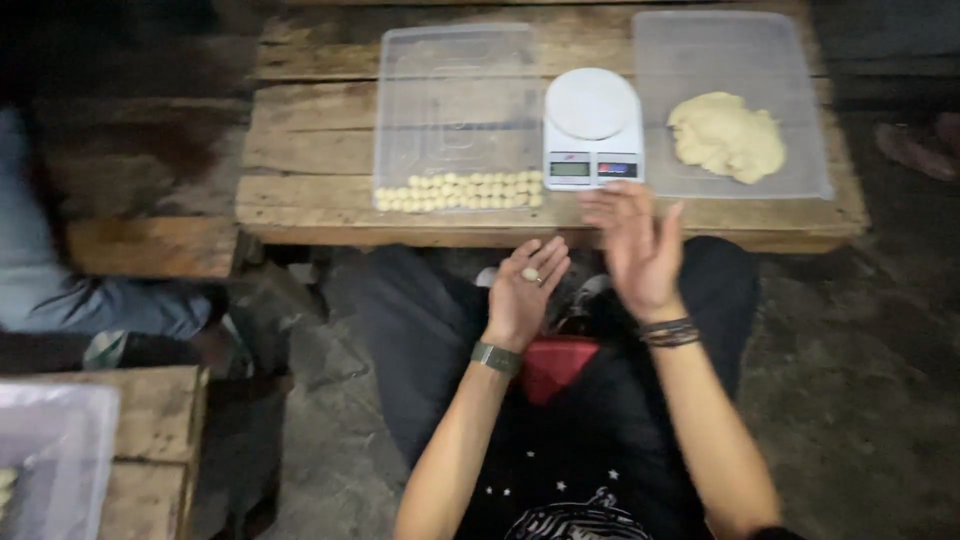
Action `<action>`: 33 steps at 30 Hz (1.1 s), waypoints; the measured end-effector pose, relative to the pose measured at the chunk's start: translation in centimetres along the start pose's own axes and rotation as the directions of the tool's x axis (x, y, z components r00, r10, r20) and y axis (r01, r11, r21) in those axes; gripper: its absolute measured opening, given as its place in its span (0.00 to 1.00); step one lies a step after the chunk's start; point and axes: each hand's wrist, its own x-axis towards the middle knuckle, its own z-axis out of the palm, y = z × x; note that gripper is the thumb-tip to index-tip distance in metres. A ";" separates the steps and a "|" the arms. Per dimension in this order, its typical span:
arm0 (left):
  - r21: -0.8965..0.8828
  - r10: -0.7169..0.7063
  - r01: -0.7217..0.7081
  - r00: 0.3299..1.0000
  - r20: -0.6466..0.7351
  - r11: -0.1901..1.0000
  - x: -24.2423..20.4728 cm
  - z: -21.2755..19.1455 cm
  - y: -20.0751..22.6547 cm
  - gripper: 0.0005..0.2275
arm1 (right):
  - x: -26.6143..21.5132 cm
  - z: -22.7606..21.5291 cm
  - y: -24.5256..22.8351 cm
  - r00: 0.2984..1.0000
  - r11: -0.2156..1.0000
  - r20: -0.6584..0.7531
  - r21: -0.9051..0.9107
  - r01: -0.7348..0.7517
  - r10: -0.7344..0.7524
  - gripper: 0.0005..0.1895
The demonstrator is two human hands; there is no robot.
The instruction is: The person takes small pieces of dough from a large mass, rolls them into balls between their palms, and places them into a clear plastic container. They occasionally weigh the dough balls on a digital scale to check their size.
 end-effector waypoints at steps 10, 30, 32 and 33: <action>0.891 0.404 -0.151 0.914 -0.039 0.428 2.9 3.5 17.1 0.17 | -4.8 -10.8 12.6 0.978 0.413 -0.153 -0.888 -0.200 0.145 0.07; 0.763 0.343 0.054 0.912 0.225 -0.644 13.6 -2.0 26.5 0.07 | -3.6 -7.1 12.4 0.971 0.394 -0.011 -0.913 -0.107 0.237 0.15; 0.767 0.318 0.034 0.921 0.225 -0.640 12.8 -0.6 26.4 0.07 | -3.5 -6.8 11.9 0.973 0.375 0.001 -0.923 -0.087 0.229 0.15; 0.768 0.319 0.032 0.920 0.227 -0.640 11.9 0.2 25.8 0.07 | -3.6 -6.8 12.0 0.974 0.375 0.002 -0.923 -0.085 0.227 0.15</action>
